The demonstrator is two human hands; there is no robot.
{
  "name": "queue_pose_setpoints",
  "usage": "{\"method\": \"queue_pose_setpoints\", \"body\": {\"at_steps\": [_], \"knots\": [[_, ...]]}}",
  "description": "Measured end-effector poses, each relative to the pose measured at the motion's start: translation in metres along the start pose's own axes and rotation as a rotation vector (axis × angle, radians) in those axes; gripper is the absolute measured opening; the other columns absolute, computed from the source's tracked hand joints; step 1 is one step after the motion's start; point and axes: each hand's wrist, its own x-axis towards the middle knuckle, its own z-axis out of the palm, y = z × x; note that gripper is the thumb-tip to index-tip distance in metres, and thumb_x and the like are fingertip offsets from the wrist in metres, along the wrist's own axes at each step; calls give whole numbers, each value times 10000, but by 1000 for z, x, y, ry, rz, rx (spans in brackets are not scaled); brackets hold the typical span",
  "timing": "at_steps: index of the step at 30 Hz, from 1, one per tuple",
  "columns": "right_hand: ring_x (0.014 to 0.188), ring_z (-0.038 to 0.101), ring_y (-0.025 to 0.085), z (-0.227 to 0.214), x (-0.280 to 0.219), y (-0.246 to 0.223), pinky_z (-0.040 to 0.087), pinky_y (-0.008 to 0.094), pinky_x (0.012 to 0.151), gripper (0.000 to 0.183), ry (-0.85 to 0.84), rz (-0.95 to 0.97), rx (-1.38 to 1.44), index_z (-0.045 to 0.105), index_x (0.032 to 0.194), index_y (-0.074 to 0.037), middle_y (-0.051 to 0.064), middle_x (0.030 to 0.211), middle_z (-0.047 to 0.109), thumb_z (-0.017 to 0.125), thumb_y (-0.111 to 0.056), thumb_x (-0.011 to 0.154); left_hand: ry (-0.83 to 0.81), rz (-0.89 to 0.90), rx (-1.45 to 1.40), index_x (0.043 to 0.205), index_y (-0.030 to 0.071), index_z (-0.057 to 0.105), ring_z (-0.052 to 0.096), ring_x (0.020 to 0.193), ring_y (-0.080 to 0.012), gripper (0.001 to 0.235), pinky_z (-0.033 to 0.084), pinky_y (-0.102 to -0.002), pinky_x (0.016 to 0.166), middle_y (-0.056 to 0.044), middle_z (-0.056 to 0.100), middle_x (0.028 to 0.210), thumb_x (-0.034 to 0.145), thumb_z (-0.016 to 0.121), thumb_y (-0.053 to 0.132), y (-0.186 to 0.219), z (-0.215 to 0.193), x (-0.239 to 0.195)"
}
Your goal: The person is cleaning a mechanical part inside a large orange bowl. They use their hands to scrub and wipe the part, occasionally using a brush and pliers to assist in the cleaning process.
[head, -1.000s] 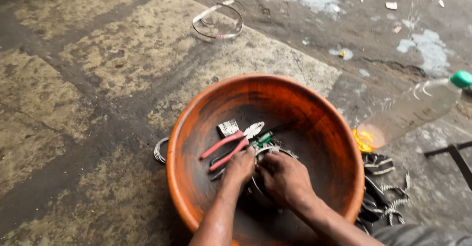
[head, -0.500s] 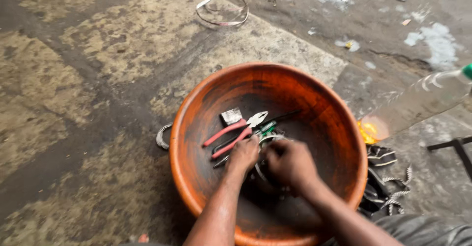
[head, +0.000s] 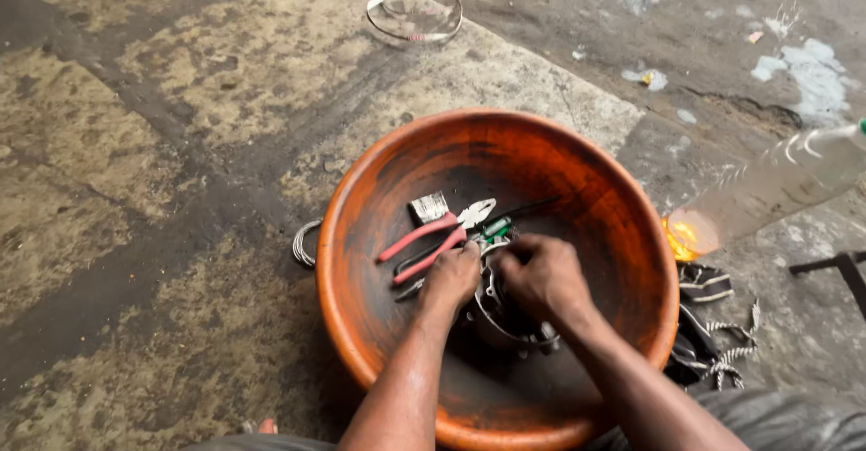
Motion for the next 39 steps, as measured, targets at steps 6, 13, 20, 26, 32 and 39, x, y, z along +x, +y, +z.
{"method": "queue_pose_setpoints", "body": {"at_steps": [6,13,20,26,32,39], "knots": [[881,785,285,1,-2,15,594,380,807,269,67,-247,-26,821,962,-86,176,926,783,751,-267,776,6,-16,-39,1011,21,608,679,946,-494,213,522,-604,823,-290,706,988,951,424,111,1,4,-1],[869,793,278,5,-5,11,601,379,811,294,72,-176,-46,808,1006,-81,182,918,780,763,-267,782,5,-18,-47,1024,16,594,683,974,-476,203,531,-590,856,-279,711,1003,946,425,98,-2,3,-6],[848,807,286,-11,-1,-8,617,391,814,299,-24,72,-58,793,1037,-102,175,904,794,731,-308,830,-30,-58,-48,1037,14,609,689,959,-475,221,539,-581,841,-276,704,1026,969,421,110,4,-7,-3],[878,762,344,-8,9,5,592,411,816,292,66,-135,-150,801,981,-67,196,921,769,760,-285,792,1,-19,0,1046,14,604,701,948,-470,210,553,-578,825,-282,712,991,958,431,95,0,-1,3],[823,793,305,0,7,16,615,394,770,288,112,-208,-75,803,971,-66,200,906,770,724,-270,784,-14,-23,14,1040,7,608,691,970,-476,213,545,-583,828,-284,706,1028,963,430,97,3,-2,1],[844,785,279,3,-13,-2,578,391,794,293,-3,-197,-51,832,952,-85,183,855,795,788,-284,742,-48,-28,-19,1028,10,606,687,971,-471,195,527,-591,835,-276,707,1035,931,476,119,7,-10,-3]]}}
